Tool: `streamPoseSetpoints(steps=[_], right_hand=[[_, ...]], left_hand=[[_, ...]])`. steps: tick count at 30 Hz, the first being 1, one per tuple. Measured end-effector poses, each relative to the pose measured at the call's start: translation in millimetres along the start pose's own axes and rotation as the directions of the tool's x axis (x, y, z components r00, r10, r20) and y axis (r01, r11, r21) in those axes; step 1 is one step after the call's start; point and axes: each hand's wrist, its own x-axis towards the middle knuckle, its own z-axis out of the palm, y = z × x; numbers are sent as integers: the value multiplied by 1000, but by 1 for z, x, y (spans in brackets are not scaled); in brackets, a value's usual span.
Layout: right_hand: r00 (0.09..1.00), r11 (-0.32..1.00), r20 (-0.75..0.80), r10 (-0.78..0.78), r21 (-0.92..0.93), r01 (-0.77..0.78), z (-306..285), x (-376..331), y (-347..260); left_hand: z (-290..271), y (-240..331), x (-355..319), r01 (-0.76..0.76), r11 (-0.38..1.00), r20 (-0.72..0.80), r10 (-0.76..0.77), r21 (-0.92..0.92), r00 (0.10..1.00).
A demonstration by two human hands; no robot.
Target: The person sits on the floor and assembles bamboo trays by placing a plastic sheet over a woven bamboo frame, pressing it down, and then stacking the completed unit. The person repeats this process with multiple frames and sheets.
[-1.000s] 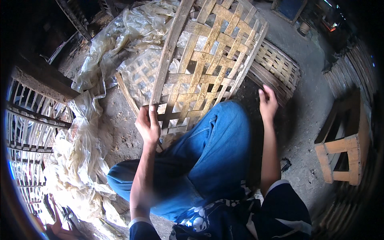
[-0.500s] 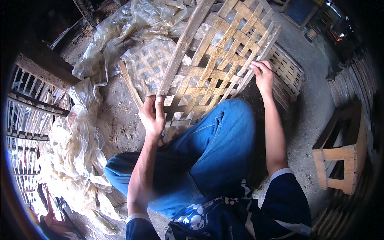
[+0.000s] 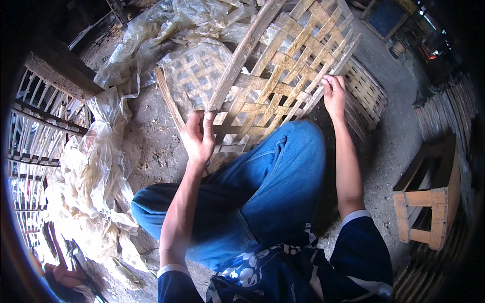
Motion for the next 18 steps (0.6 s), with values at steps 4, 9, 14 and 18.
streamPoseSetpoints(steps=[4, 9, 14, 18], right_hand=[[989, 999, 145, -42, -28, 46, -15, 9, -2], [981, 990, 157, -115, -64, 126, -22, 10, 7], [974, 973, 126, -188, -112, 203, -19, 8, 16], [976, 972, 93, -195, -118, 205, -16, 6, 16]], left_hand=[[-2, 4, -1, 34, 999, -2, -34, -10, 999], [-1, 7, 0, 15, 1000, 9, -15, 11, 1000], [-2, 9, 1, -12, 1000, 22, 12, 19, 1000], [-2, 17, 2, 45, 999, 40, -45, 5, 998]])
